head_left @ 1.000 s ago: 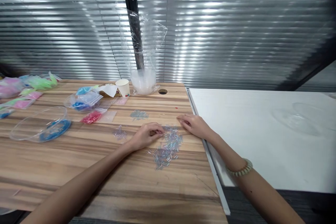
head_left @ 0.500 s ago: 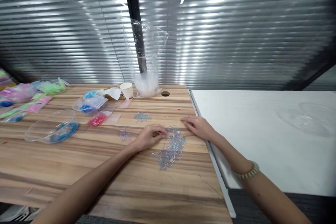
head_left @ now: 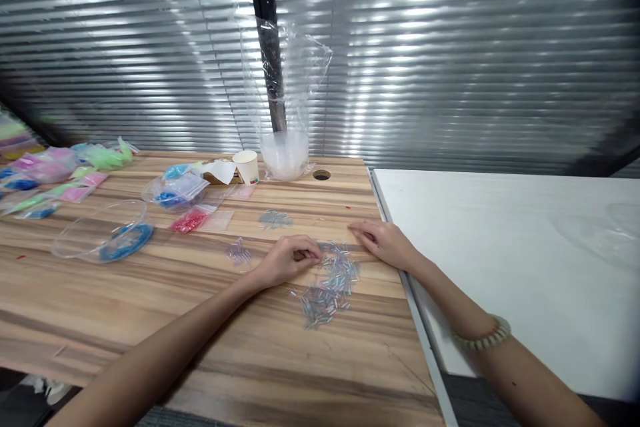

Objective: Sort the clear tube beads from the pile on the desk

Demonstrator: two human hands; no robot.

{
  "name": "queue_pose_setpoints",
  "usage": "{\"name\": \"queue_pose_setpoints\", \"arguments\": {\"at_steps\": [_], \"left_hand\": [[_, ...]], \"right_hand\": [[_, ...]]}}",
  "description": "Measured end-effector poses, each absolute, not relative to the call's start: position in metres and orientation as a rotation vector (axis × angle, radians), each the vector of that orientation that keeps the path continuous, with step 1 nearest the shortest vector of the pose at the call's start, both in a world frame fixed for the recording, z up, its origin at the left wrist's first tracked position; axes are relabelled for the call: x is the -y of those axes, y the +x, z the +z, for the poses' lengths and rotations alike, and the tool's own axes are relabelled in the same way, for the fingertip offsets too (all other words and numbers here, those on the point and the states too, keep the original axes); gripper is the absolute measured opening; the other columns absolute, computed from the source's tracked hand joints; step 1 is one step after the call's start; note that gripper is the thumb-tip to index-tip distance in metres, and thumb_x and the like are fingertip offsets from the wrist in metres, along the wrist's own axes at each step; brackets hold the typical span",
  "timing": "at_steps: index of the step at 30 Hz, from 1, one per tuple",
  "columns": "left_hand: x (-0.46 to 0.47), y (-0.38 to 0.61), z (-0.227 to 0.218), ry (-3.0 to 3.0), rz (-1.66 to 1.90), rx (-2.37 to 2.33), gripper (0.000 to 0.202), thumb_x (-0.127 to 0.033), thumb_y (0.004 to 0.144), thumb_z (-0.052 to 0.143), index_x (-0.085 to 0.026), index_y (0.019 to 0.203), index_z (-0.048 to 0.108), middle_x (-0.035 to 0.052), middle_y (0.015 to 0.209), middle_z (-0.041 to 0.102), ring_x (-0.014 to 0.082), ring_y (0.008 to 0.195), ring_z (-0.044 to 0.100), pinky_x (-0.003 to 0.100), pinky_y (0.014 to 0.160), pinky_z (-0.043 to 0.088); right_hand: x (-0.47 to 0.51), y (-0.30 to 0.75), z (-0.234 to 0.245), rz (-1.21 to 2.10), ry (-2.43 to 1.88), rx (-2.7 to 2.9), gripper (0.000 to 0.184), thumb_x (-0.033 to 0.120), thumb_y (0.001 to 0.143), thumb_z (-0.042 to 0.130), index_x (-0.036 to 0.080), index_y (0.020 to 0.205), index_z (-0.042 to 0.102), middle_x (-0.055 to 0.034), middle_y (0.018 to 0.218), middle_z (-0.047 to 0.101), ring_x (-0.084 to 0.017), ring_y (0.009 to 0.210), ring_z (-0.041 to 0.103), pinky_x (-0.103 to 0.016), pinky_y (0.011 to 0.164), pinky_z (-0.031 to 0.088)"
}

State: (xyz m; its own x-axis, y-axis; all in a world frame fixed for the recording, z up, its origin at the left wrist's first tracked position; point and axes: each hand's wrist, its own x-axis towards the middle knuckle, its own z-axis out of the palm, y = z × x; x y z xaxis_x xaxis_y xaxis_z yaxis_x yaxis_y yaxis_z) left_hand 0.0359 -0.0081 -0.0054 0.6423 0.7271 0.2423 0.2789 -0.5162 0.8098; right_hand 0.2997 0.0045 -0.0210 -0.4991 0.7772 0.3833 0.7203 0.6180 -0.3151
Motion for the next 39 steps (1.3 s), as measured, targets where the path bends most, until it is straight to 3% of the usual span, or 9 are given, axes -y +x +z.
{"name": "queue_pose_setpoints", "arguments": {"at_steps": [39], "left_hand": [[0.0099,0.0354,-0.0045,2.180,0.718,-0.717,0.011,-0.014,0.084,0.054,-0.013,0.079,0.065,0.0063,0.083,0.066,0.0139,0.078,0.060,0.024,0.073,0.046]], "right_hand": [[0.0000,0.3067,-0.0180,0.208,-1.193,2.349,0.028,0.020,0.090,0.041,0.022,0.109,0.062,-0.0036,0.107,0.066,-0.020,0.097,0.062,-0.035,0.082,0.051]]}}
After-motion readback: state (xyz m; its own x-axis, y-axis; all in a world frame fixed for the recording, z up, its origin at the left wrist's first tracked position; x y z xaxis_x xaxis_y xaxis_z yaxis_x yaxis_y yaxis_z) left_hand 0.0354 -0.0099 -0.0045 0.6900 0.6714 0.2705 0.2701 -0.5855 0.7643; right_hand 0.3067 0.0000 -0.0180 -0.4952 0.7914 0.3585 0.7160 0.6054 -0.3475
